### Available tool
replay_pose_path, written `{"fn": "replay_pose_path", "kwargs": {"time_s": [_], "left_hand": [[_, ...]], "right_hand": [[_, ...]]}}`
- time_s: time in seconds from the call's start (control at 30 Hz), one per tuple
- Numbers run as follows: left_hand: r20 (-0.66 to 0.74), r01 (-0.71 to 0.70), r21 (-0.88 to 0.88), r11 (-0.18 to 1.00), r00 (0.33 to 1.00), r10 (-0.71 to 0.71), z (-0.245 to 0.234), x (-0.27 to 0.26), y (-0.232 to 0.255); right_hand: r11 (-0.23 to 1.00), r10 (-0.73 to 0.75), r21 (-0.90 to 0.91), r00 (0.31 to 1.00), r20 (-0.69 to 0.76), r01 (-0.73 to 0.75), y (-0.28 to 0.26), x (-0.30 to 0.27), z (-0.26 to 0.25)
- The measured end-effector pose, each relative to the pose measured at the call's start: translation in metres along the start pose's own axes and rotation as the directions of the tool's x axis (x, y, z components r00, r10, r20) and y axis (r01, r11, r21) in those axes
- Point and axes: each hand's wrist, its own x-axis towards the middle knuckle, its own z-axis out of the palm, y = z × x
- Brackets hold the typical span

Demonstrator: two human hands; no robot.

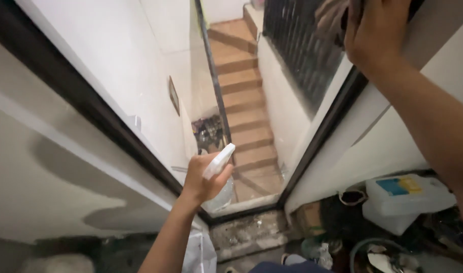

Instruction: Cleaning a glass partition door using a spray bottle and a cloth.

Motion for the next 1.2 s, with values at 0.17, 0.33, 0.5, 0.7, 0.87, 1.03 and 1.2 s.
{"fn": "replay_pose_path", "kwargs": {"time_s": [0.17, 0.33, 0.5, 0.7, 0.87, 1.03, 1.2], "left_hand": [[0.059, 0.142, -0.067, 0.988, 0.989, -0.138, 0.023, -0.019, -0.033], [0.077, 0.169, -0.023, 0.985, 0.983, -0.167, 0.022, -0.029, -0.020], [0.053, 0.177, -0.043, 0.983, 0.983, -0.175, 0.016, -0.038, -0.019], [-0.051, 0.246, 0.000, 0.969, 0.968, -0.246, -0.016, -0.045, -0.012], [-0.146, 0.212, -0.010, 0.977, 0.967, -0.211, -0.038, -0.051, -0.008], [-0.182, 0.168, -0.077, 0.983, 0.967, -0.179, -0.056, -0.042, 0.013], [-0.217, 0.152, -0.071, 0.986, 0.962, -0.164, -0.066, -0.036, 0.022]], "right_hand": [[0.996, -0.087, -0.004, 0.996, -0.018, 0.087, 0.009, -0.059, 0.034], [0.995, -0.092, 0.037, 0.994, 0.060, 0.090, -0.003, -0.119, 0.058], [1.000, -0.018, 0.024, 0.994, 0.103, 0.016, -0.009, -0.190, 0.104], [0.992, 0.084, 0.092, 0.994, 0.071, -0.090, -0.030, -0.269, 0.158], [0.945, 0.263, 0.191, 0.964, 0.028, -0.263, -0.083, -0.287, 0.193], [0.900, 0.381, 0.232, 0.924, -0.014, -0.368, -0.145, -0.317, 0.241], [0.862, 0.424, 0.296, 0.906, 0.024, -0.411, -0.245, -0.292, 0.258]]}}
